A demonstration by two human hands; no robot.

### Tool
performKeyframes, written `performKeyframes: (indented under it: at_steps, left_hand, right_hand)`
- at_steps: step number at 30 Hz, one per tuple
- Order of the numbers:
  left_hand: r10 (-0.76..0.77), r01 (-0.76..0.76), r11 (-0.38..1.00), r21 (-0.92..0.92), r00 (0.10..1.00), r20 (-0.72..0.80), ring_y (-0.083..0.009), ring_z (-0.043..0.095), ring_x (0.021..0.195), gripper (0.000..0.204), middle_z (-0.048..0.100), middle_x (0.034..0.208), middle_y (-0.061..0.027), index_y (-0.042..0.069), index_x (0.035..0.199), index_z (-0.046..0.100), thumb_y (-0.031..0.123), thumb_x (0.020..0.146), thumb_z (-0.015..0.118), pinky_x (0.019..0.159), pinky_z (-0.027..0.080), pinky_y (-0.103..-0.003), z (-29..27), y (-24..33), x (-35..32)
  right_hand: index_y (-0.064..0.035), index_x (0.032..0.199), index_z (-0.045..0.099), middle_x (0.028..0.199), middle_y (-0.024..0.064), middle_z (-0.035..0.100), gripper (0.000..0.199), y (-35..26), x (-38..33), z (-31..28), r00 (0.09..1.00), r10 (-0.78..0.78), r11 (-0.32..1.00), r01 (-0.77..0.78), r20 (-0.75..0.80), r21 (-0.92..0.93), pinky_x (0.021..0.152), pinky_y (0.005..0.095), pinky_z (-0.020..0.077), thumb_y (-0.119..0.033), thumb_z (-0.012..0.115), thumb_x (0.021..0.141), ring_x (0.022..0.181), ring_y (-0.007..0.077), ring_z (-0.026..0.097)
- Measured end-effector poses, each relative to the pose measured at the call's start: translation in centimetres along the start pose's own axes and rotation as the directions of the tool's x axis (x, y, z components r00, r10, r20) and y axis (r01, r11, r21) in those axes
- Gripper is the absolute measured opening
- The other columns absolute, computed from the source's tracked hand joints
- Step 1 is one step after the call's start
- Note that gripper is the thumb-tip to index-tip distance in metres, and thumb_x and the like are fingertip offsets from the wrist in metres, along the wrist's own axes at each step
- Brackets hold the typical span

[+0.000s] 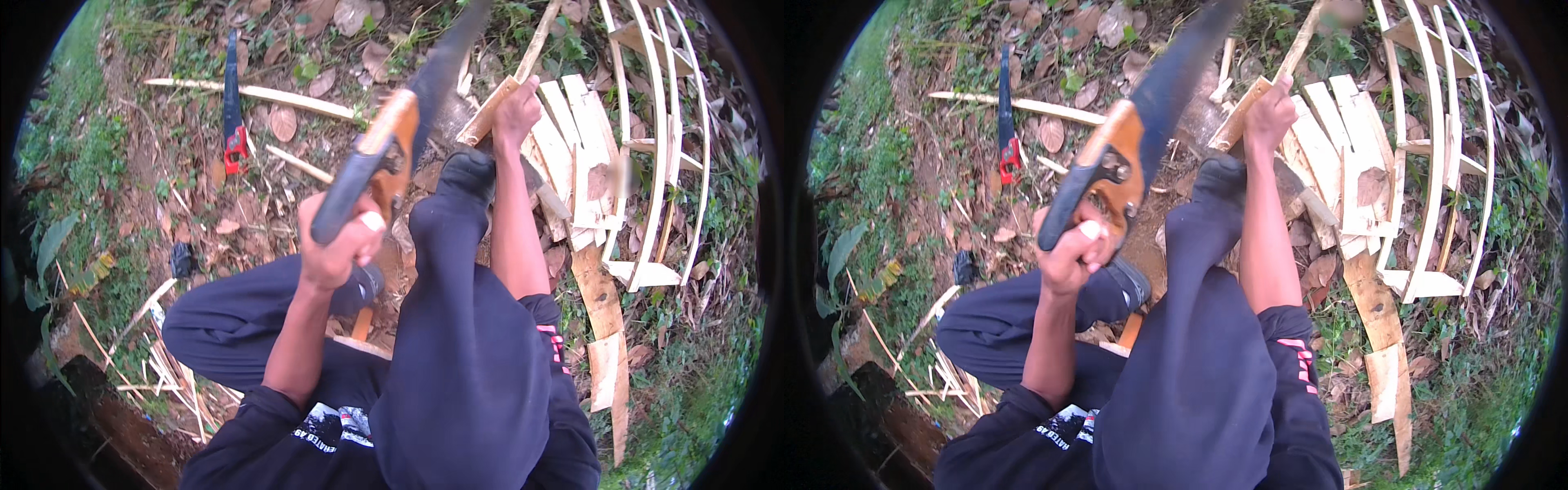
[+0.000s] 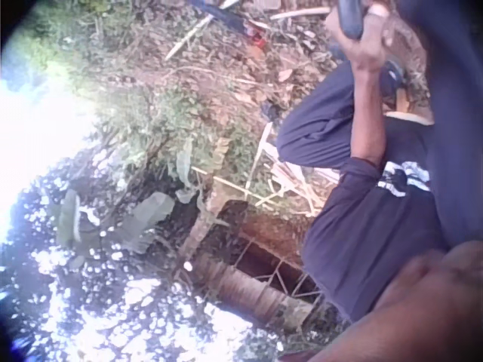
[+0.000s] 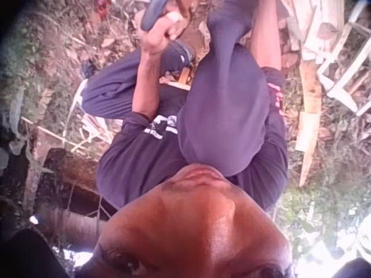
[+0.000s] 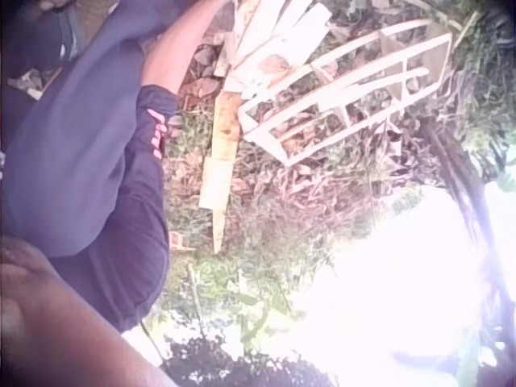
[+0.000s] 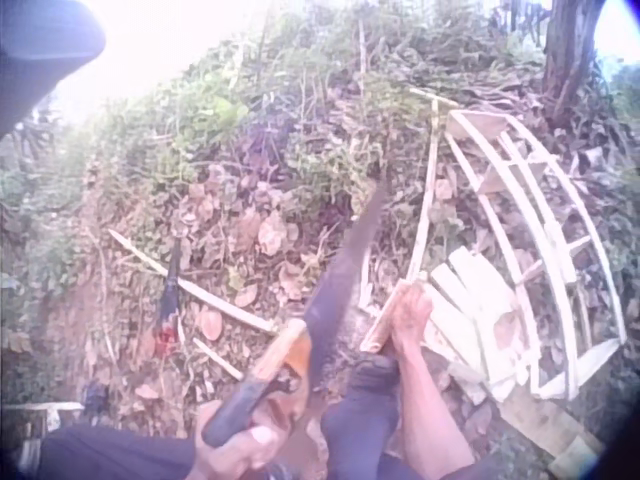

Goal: The person sits on the ground and uses a hand saw to cut a small wooden piece, then fits it into a wooden frame structure. The person handles the saw and wood pieces directly, adjusting the frame to test the fit.

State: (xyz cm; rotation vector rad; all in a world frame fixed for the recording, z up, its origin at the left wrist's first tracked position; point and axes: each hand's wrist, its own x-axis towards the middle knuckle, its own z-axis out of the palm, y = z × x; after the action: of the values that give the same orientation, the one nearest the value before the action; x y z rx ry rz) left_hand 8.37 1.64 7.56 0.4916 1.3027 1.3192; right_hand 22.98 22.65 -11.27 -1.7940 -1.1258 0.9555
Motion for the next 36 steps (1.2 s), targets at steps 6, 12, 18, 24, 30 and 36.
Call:
performKeyframes:
  at_steps: [6,12,18,24,30,36]
  left_hand:
    - [0.554,-0.307,0.252,0.918,0.823,0.124,-0.0245,0.057,0.05,0.015,0.056,0.056,-0.0092,-0.001,0.077,0.062,0.012,0.077,0.069,0.052,0.045,-0.034,-7.8,-1.7,6.8]
    - [0.271,0.003,0.241,0.97,0.96,-0.07,-0.0322,0.059,0.106,0.048,0.059,0.11,-0.0202,0.0,0.112,0.065,0.029,0.076,0.078,0.092,0.047,-0.043,-12.6,-1.3,11.3]
    - [0.152,-0.261,0.891,0.372,0.943,0.297,-0.0137,0.063,0.093,0.041,0.066,0.103,-0.009,-0.003,0.12,0.059,0.028,0.093,0.064,0.083,0.051,-0.03,2.6,6.5,9.8]
    - [0.137,-0.288,0.902,0.321,0.897,0.42,-0.0132,0.067,0.083,0.036,0.068,0.095,-0.0107,-0.006,0.117,0.057,0.015,0.089,0.067,0.073,0.052,-0.027,4.2,12.6,5.7]
    - [0.499,-0.399,0.235,0.886,0.832,0.242,-0.0175,0.068,0.084,0.039,0.07,0.095,-0.009,0.003,0.127,0.054,0.009,0.089,0.06,0.072,0.055,-0.031,-1.9,17.3,3.0]
    - [0.492,-0.472,0.515,0.715,0.846,0.205,-0.0194,0.066,0.097,0.058,0.066,0.11,-0.0096,0.01,0.138,0.047,0.021,0.085,0.069,0.086,0.053,-0.034,-2.5,19.4,-0.5]
  right_hand:
    - [0.0111,0.074,0.058,0.068,0.0262,0.061,0.074,-1.1,2.0,-0.7,0.992,0.124,0.992,-0.124,0.001,0.023,0.068,0.0507,0.0406,-0.05,0.029,0.102,0.068,0.0393,0.059]
    - [0.0062,0.068,0.051,0.059,0.0132,0.054,0.069,-5.2,3.5,-4.4,0.974,0.058,0.992,-0.08,0.221,0.095,0.062,0.0416,0.0406,-0.053,0.038,0.101,0.061,0.0225,0.052]
    - [-0.0059,0.062,0.048,0.051,-0.0002,0.048,0.06,-18.3,0.2,-8.5,0.898,-0.226,0.946,0.109,0.377,0.307,0.038,0.0263,0.0327,-0.05,0.04,0.101,0.041,0.0079,0.044]
    - [-0.0036,0.074,0.058,0.056,0.0014,0.054,0.058,-29.0,-3.9,-11.8,0.775,-0.513,0.845,0.377,0.37,0.38,0.041,0.0226,0.037,-0.052,0.039,0.101,0.045,0.0076,0.049]
    - [0.0003,0.072,0.062,0.052,0.0051,0.057,0.055,-34.3,-7.2,-13.3,0.676,-0.683,0.728,0.658,0.275,0.192,0.043,0.0274,0.0408,-0.044,0.047,0.101,0.045,0.0091,0.053]
    - [0.003,0.079,0.065,0.058,0.0133,0.061,0.044,-36.3,-8.8,-10.2,0.346,-0.738,0.485,0.869,0.579,0.1,0.054,0.0363,0.0453,-0.035,0.055,0.098,0.052,0.0184,0.06]
